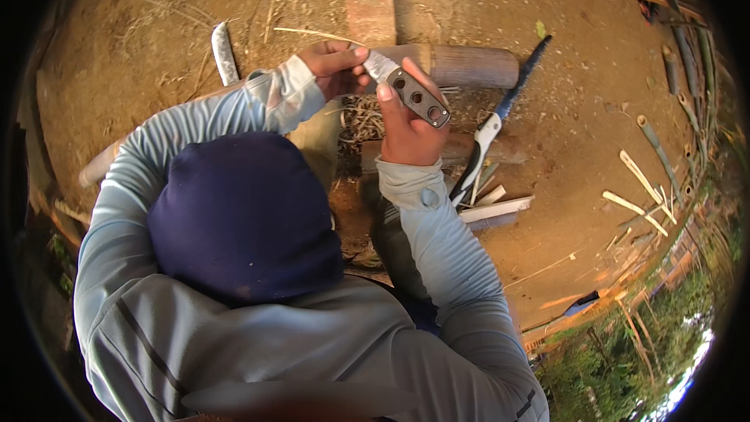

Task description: The person uses a hand saw to cut a section of bamboo while seated on the ground. After cutting, the person picks up a machete and uses it to split the bamboo piece lengthwise.

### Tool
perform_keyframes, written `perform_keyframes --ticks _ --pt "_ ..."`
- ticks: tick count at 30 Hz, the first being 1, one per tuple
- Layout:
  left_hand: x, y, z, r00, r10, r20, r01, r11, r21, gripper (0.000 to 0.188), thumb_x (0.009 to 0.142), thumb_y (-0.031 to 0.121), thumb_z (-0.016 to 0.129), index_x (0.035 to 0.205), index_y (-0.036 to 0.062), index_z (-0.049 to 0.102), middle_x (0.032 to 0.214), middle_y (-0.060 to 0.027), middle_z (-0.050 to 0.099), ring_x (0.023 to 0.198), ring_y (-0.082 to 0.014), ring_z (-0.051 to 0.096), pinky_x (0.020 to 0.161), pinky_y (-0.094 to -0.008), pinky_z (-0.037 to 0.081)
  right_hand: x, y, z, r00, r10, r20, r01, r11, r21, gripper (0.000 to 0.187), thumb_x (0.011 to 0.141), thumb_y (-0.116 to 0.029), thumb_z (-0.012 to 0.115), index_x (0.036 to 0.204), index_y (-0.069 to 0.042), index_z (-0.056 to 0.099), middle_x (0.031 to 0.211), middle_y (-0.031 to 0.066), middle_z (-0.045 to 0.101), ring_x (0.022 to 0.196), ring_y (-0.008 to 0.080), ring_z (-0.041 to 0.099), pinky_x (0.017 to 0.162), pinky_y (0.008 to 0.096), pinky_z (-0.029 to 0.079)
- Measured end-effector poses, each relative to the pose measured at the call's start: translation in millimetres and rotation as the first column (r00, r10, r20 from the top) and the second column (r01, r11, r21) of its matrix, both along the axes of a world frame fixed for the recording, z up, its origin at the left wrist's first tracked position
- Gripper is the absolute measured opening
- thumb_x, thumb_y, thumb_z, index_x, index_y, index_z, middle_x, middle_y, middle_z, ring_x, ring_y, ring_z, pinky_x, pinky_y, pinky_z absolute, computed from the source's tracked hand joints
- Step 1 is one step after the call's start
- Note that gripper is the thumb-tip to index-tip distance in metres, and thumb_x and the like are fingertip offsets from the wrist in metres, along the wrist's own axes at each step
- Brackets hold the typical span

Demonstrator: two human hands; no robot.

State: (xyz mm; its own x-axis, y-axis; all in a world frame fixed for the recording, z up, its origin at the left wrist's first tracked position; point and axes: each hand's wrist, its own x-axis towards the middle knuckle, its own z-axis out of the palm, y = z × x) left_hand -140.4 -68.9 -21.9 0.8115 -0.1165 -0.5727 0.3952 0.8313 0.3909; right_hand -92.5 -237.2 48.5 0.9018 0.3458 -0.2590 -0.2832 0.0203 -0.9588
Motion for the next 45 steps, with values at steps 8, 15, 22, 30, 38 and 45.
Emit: perform_keyframes --ticks 8,15,22,30,38,45 --pt "-3.7 -2.0 -1.5 0.920 -0.361 -0.154 0.331 0.502 0.799 0.040 0.086 0.029 0.076 0.114 0.0012 0.065 0.097 -0.0102 0.067 0.098 -0.0239 0.067 0.087 -0.0365 0.055 64.6 -27.2 -11.9 0.962 -0.253 0.101 0.268 0.943 -0.198 0.022 0.088 -0.006 0.072 0.109 0.000 0.065 0.097 0.0123 0.066 0.083 0.0204 0.068 0.069 0.0281 0.058" --pt "-31.3 17.6 -23.4 0.715 -0.447 -0.537 0.387 -0.386 0.837 0.103 0.062 0.046 0.088 0.144 0.0101 0.038 0.118 -0.0214 0.061 0.109 -0.0402 0.062 0.096 -0.0478 0.051 162.4 -49.5 -45.1 0.976 -0.093 0.196 0.152 0.937 -0.315 0.020 0.082 -0.007 0.079 0.096 0.001 0.068 0.084 0.0108 0.069 0.072 0.0167 0.067 0.062 0.0266 0.056" --pt "-19.9 25.0 -16.4 0.552 -0.519 -0.653 0.563 -0.346 0.751 0.099 0.064 0.043 0.086 0.143 0.0109 0.038 0.118 -0.0231 0.061 0.107 -0.0410 0.064 0.093 -0.0479 0.053 181.1 -31.3 -85.7 0.938 0.180 0.296 0.070 0.738 -0.671 0.032 0.085 -0.033 0.072 0.091 -0.001 0.072 0.078 0.0159 0.072 0.075 0.0304 0.071 0.069 0.0386 0.052" --pt "-21.8 24.6 -19.1 0.563 -0.514 -0.647 0.558 -0.341 0.756 0.095 0.064 0.041 0.086 0.141 0.0111 0.040 0.115 -0.0229 0.062 0.104 -0.0416 0.065 0.091 -0.0481 0.053 175.9 -13.7 -70.8 0.866 0.375 0.332 0.052 0.592 -0.804 0.033 0.086 -0.038 0.068 0.093 -0.006 0.074 0.082 0.0180 0.072 0.082 0.0388 0.069 0.073 0.0434 0.053" --pt "-21.0 25.4 -16.6 0.560 -0.517 -0.647 0.569 -0.327 0.754 0.094 0.065 0.040 0.085 0.141 0.0104 0.040 0.115 -0.0223 0.063 0.105 -0.0409 0.065 0.092 -0.0474 0.053 175.0 -9.3 -66.3 0.876 0.379 0.298 0.045 0.551 -0.834 0.031 0.086 -0.034 0.071 0.092 -0.004 0.074 0.080 0.0170 0.072 0.081 0.0332 0.072 0.072 0.0388 0.052" --pt "-21.2 25.0 -16.1 0.573 -0.513 -0.639 0.548 -0.340 0.764 0.094 0.065 0.039 0.084 0.141 0.0089 0.040 0.117 -0.0225 0.063 0.107 -0.0407 0.064 0.093 -0.0470 0.052 178.4 -12.5 -73.3 0.858 0.401 0.320 0.036 0.576 -0.817 0.033 0.085 -0.038 0.068 0.090 -0.006 0.075 0.079 0.0185 0.071 0.080 0.0386 0.069 0.072 0.0447 0.053"
